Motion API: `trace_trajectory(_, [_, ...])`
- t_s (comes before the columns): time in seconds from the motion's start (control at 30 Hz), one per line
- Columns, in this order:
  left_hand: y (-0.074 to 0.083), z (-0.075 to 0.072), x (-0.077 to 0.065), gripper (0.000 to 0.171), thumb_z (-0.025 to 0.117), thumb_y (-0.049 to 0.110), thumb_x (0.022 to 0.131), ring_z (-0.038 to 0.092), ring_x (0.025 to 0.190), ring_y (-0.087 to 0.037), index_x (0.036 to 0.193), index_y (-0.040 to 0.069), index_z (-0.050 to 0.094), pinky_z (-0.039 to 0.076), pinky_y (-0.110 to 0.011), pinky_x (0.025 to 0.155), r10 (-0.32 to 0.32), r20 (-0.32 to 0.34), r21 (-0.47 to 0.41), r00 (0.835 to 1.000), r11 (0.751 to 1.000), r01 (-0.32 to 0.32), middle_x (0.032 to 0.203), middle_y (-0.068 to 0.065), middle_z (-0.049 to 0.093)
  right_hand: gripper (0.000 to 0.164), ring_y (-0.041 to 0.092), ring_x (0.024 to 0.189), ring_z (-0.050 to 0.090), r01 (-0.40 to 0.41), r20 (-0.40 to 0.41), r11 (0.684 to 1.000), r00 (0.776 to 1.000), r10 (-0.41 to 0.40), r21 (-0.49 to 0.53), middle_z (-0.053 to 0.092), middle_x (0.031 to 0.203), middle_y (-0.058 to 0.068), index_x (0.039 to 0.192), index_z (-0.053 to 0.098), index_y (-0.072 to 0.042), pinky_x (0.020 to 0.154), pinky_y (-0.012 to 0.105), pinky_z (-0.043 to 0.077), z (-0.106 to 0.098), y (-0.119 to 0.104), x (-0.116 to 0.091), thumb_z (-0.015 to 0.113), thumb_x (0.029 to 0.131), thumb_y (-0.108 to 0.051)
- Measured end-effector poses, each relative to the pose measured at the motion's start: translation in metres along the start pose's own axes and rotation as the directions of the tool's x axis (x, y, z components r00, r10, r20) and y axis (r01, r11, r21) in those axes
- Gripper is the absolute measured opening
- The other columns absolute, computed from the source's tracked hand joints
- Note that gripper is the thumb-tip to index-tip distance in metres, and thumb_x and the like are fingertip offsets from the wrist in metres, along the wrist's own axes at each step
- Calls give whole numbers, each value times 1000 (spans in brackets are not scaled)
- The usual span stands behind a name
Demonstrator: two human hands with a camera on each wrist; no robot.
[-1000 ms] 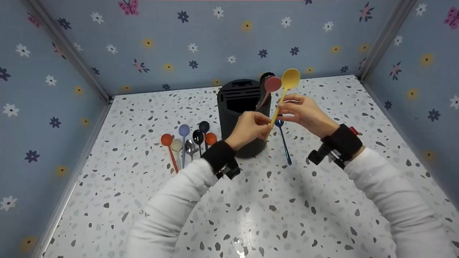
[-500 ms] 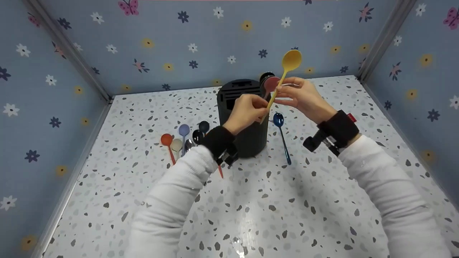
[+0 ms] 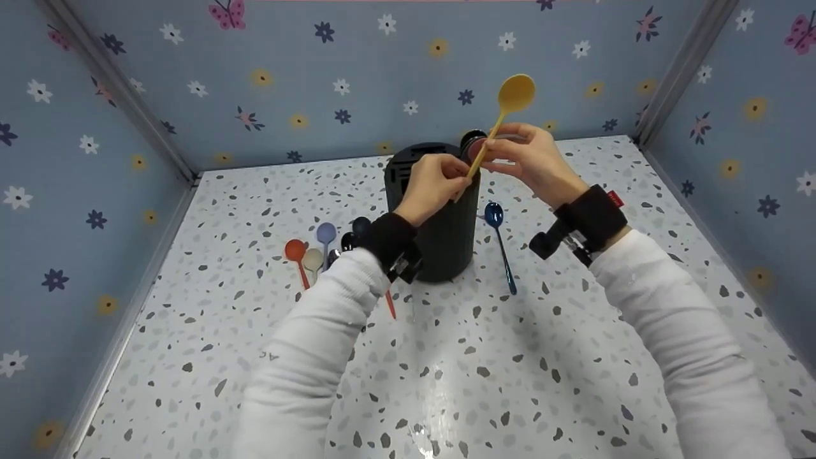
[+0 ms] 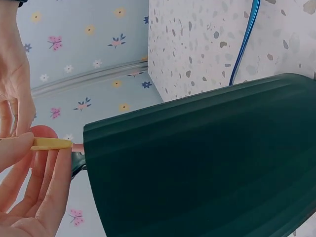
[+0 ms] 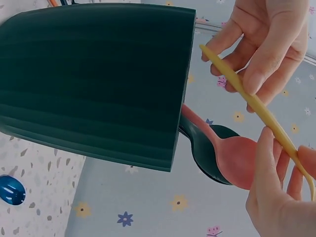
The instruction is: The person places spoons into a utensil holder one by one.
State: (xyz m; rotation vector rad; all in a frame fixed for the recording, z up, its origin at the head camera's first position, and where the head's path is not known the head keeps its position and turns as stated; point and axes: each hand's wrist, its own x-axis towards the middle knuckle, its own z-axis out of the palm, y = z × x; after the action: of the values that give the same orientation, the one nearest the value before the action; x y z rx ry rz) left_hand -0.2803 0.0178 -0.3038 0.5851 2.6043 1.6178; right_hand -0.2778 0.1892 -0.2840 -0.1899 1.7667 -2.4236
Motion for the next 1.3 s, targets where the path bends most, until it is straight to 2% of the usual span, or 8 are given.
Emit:
trace_trajectory(0.2, [-3, 1, 5, 15, 60, 2, 79, 57, 65, -14, 93, 0, 66, 47, -18, 54, 22, -47, 53, 999, 998, -20, 81, -12, 65, 30, 28, 91, 58, 31, 7, 999, 999, -31, 14, 55, 101, 22, 110, 47, 5, 92, 40, 45, 1, 1, 2, 58, 82, 1])
trace_trajectory(0.4, [-7, 2, 9, 14, 62, 4, 79, 58, 69, -15, 91, 1, 66, 47, -19, 57, 34, -70, 93, 997, 995, -27, 83, -11, 66, 33, 27, 94, 56, 52, 1, 998, 999, -52, -21, 52, 106, 23, 112, 46, 6, 91, 39, 45, 0, 3, 3, 58, 82, 1])
trace_trajectory(0.67, [-10, 6, 8, 11, 62, 2, 80, 57, 63, -14, 90, -2, 64, 48, -19, 54, -4, -41, 20, 999, 1000, 5, 80, -12, 64, 37, 26, 90, 58, 53, -3, 998, 999, -53, -39, 57, 102, 21, 114, 47, 9, 89, 38, 46, -2, 6, 4, 60, 82, -1])
trace_trajectory(0.83, [-12, 7, 8, 12, 62, 2, 80, 59, 66, -14, 91, -3, 64, 51, -20, 57, -25, -31, 25, 999, 999, 25, 82, -13, 64, 35, 24, 87, 58, 63, 6, 996, 998, -62, -67, 60, 98, 18, 114, 50, 11, 90, 37, 46, -5, 9, 3, 59, 83, -3])
trace_trajectory(1.1, [-14, 6, 9, 12, 62, 3, 80, 59, 70, -13, 90, -1, 67, 50, -18, 59, -21, -40, 99, 999, 995, 25, 84, -12, 66, 33, 21, 90, 59, 76, -13, 977, 997, -80, -199, 61, 96, 12, 111, 53, 10, 86, 33, 49, -12, 15, 4, 60, 83, -6])
trace_trajectory(1.3, [-15, 1, 5, 13, 62, 4, 80, 61, 76, -17, 91, 0, 67, 50, -21, 63, -7, -50, 92, 999, 996, 12, 88, -11, 66, 30, 18, 84, 60, 110, 12, 925, 994, -113, -364, 64, 91, 7, 107, 58, 8, 79, 29, 52, -24, 22, 4, 62, 82, -9])
